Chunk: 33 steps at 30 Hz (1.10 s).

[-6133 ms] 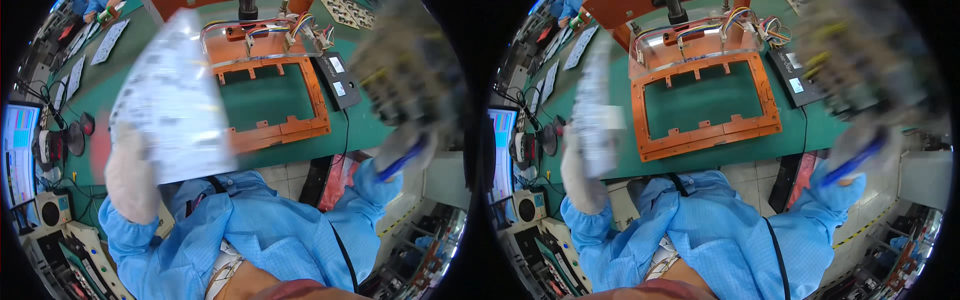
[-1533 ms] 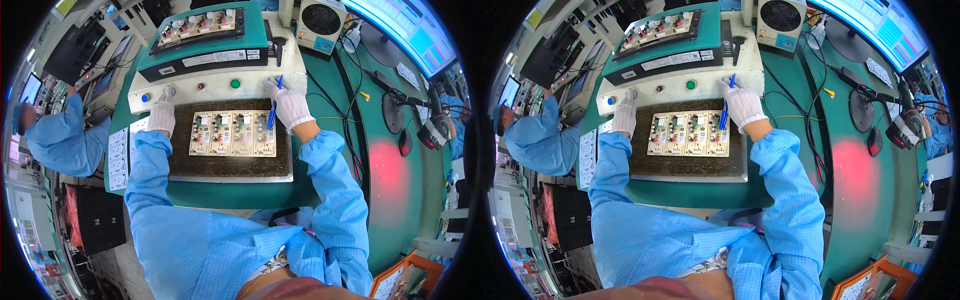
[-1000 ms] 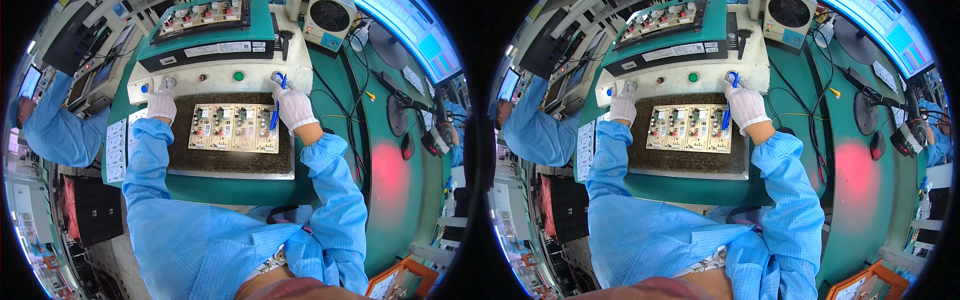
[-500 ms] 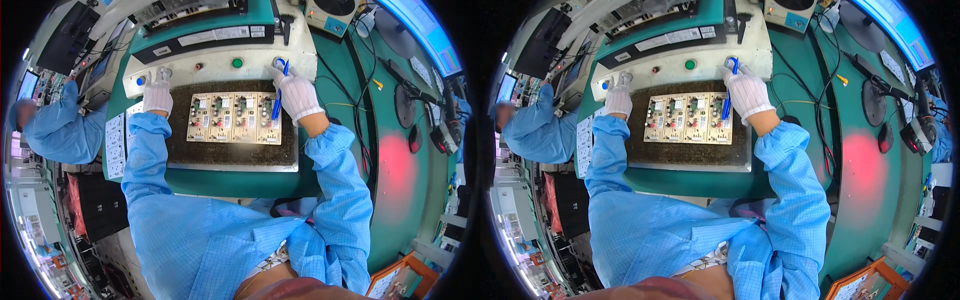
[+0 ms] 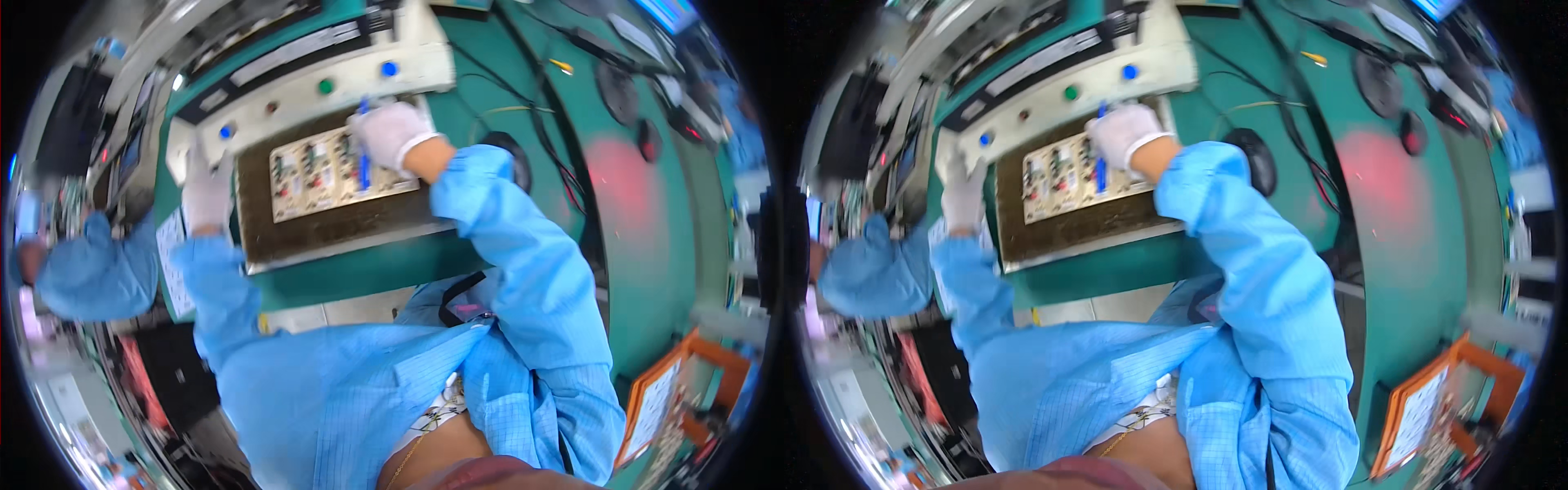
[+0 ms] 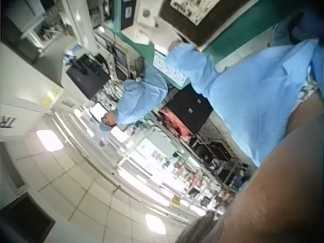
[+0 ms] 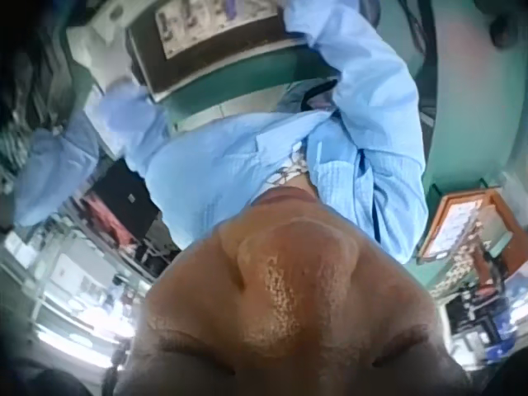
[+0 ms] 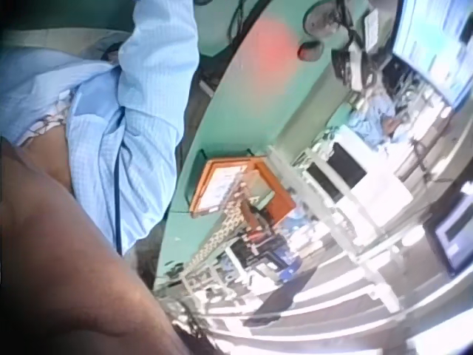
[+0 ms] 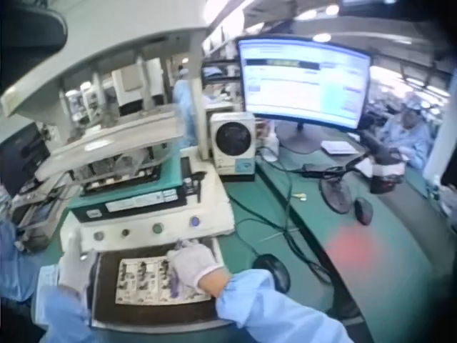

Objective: Testing printed circuit boards (PCBs) using a specialized automated testing fixture, marking them with a pen, and sorting them.

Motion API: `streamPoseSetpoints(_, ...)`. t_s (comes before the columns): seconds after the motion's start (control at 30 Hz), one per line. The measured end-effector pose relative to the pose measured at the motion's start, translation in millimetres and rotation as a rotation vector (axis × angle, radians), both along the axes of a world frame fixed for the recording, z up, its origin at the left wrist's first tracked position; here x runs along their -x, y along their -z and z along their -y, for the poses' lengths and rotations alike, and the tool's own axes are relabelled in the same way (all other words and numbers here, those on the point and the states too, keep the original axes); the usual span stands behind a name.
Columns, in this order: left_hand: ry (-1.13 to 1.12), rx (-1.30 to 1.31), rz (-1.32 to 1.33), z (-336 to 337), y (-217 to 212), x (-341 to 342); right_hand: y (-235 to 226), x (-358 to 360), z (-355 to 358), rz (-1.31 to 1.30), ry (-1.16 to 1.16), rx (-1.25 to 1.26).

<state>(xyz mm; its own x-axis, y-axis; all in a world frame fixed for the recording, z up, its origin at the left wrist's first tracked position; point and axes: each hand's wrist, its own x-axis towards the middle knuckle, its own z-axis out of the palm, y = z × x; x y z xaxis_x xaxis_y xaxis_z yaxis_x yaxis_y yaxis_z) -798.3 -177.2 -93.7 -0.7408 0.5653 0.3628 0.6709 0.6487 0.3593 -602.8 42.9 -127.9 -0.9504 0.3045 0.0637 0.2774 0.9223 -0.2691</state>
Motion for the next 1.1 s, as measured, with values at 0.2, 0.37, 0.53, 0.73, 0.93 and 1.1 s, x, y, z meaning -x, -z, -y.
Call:
streamPoseSetpoints(0.2,1.010,-1.092,1.668,-45,31,-95,-31,-73,4,-0.489,0.105,-0.138)
streamPoseSetpoints(0.37,0.887,-1.183,1.063,-131,3,-295,-85,-207,2,-0.598,0.399,-0.352)
streamPoseSetpoints(0.53,1.211,-1.101,1.776,-194,-16,-375,-165,-388,45,-0.403,0.499,-0.664)
streamPoseSetpoints(0.73,1.194,-0.631,1.114,-261,47,-421,-199,-625,168,-1.077,1.253,-0.487)
streamPoseSetpoints(0.93,1.190,-0.554,1.271,-254,62,-443,-161,-671,183,-0.573,1.266,-0.748)
streamPoseSetpoints(1.1,1.153,-0.489,1.279,-250,67,-452,-143,-701,155,-0.516,1.000,-1.025)
